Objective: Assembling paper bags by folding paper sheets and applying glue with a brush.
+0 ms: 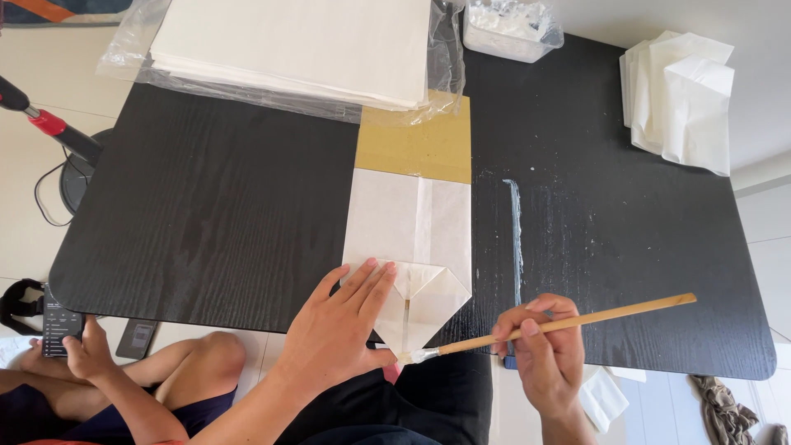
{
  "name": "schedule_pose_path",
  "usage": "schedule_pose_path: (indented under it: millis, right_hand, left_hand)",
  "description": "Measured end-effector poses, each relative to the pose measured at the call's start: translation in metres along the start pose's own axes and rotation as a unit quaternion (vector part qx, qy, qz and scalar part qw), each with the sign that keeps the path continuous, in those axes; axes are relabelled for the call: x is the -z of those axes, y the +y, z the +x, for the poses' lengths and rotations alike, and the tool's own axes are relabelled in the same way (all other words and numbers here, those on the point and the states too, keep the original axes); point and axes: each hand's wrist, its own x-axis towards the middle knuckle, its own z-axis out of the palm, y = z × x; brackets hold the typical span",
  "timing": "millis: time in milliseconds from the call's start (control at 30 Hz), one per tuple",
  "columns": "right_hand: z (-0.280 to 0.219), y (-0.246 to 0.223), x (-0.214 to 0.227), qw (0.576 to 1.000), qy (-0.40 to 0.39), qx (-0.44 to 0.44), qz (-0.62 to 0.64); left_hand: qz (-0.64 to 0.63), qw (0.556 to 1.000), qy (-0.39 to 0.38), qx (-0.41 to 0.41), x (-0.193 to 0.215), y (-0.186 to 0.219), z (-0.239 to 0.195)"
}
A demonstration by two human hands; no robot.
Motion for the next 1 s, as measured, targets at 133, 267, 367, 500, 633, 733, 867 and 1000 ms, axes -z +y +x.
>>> schedule_pose_path:
  millis: [133,267,367,500,633,733,867,1000]
  right_hand:
    - [0.002,-0.001,0.003,1.000,-0.006,-0.006,-0.006]
    - [0.010,-0.005,0.007,0.999,0.015,0.019,0.031]
    - [0.023,-0.003,-0.010,0.998,0.004,0.047,0.040]
    - [0.027,0.005,-0.031,0.999,-0.020,0.025,0.005]
    - [0.027,0.006,-0.029,0.998,-0.019,0.023,-0.048]
    - [0.023,0.007,-0.015,0.999,-0.005,0.022,-0.043]
    - [0.018,0.003,0.008,0.998,0.003,0.011,-0.054]
    - [0.014,0.000,0.027,0.995,0.026,-0.006,-0.100]
  left_hand:
    - [-0.012,1.000,0.002,0.003,0.001,0.000,0.001]
    - [-0.013,1.000,0.004,0.001,-0.001,-0.001,0.000]
    - [-0.021,1.000,-0.003,0.001,-0.002,-0.001,0.000]
    - [-0.027,0.999,-0.017,0.010,-0.003,-0.001,0.000]
    - [-0.033,0.999,-0.014,0.010,-0.003,-0.001,-0.001]
    - [-0.023,1.000,-0.005,0.004,-0.003,-0.002,-0.001]
    - [-0.027,1.000,-0.004,0.005,-0.001,-0.001,0.000]
    - [-0.031,1.000,0.000,0.004,-0.001,-0.002,0.001]
